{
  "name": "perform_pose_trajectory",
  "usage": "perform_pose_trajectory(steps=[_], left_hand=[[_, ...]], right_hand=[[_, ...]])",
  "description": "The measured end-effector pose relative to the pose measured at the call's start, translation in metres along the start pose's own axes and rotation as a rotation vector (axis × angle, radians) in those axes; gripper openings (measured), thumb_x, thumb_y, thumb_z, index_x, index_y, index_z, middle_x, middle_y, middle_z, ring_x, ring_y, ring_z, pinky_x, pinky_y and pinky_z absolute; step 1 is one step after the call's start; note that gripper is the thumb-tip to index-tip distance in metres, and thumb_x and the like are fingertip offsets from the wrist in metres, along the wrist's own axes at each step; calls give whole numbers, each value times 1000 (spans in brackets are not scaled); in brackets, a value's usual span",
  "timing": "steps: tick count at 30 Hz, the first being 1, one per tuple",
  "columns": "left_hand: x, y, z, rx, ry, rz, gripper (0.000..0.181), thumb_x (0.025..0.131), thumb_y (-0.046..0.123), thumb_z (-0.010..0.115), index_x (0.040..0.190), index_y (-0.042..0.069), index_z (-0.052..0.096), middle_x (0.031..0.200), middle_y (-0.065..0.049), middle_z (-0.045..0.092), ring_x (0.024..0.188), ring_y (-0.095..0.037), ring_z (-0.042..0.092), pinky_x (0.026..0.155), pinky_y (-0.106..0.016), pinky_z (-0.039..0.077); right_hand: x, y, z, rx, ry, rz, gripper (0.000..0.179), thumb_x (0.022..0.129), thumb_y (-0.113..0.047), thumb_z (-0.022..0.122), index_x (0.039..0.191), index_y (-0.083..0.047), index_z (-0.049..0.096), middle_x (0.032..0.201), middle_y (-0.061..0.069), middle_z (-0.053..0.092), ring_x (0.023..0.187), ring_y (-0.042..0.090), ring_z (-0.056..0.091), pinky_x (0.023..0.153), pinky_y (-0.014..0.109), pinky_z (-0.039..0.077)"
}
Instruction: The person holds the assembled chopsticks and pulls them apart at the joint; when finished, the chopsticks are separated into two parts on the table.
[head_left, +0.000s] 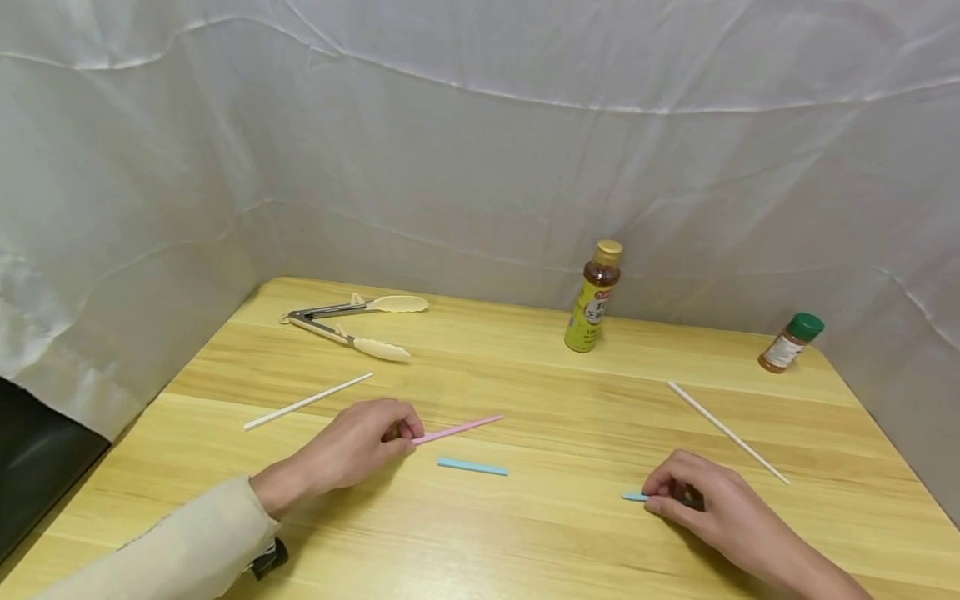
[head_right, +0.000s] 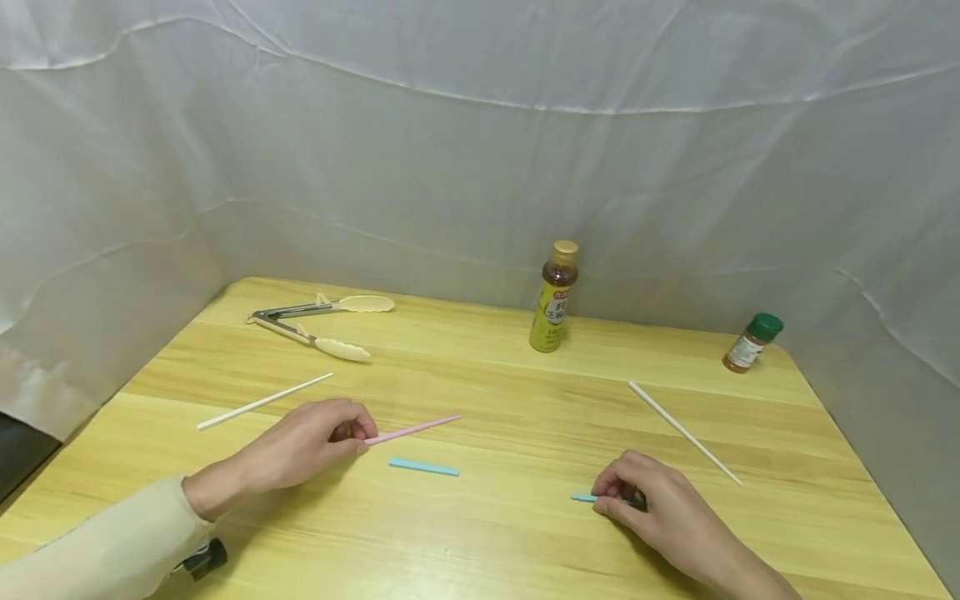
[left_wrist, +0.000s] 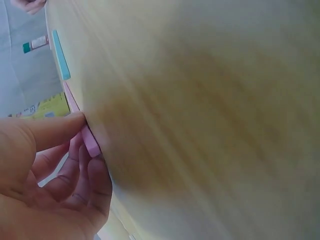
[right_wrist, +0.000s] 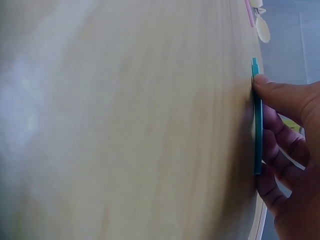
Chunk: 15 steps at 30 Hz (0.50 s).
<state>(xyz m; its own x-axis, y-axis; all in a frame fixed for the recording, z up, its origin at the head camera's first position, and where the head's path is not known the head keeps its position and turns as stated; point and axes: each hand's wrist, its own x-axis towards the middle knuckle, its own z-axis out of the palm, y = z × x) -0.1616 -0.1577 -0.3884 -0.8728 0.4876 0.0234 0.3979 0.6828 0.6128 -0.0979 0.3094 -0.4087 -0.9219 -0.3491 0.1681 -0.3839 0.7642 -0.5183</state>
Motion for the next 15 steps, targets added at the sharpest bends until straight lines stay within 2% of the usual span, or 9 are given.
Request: perform_pose_trajectory(steps=[7, 12, 15], left_hand=[[5, 4, -1, 27, 37, 43, 9, 102, 12, 76, 105, 20, 76, 93, 11, 70, 81, -2, 58, 74, -24, 49], [13, 18, -2, 26, 41, 112, 10, 102, 9, 75, 107, 18, 76, 96, 9, 72, 80, -2, 57, 72, -23, 50], [19, 28, -1, 22, 31, 156, 11, 102, 6, 74, 108, 16, 76, 96, 9, 72, 79, -2, 56, 71, -22, 49]], right_hand=[[2, -5, -5, 1, -7, 54, 17, 95, -30, 86, 98, -40, 72, 92, -24, 64, 81, -2, 56, 68, 21, 48], [7, -11, -10, -12, 50, -34, 21, 93, -25, 88, 105, -34, 74, 97, -26, 68, 87, -4, 62, 76, 22, 54], [13, -19, -14, -28, 98, -91, 25, 92, -20, 89, 108, -32, 74, 101, -23, 71, 91, -2, 63, 80, 22, 55]])
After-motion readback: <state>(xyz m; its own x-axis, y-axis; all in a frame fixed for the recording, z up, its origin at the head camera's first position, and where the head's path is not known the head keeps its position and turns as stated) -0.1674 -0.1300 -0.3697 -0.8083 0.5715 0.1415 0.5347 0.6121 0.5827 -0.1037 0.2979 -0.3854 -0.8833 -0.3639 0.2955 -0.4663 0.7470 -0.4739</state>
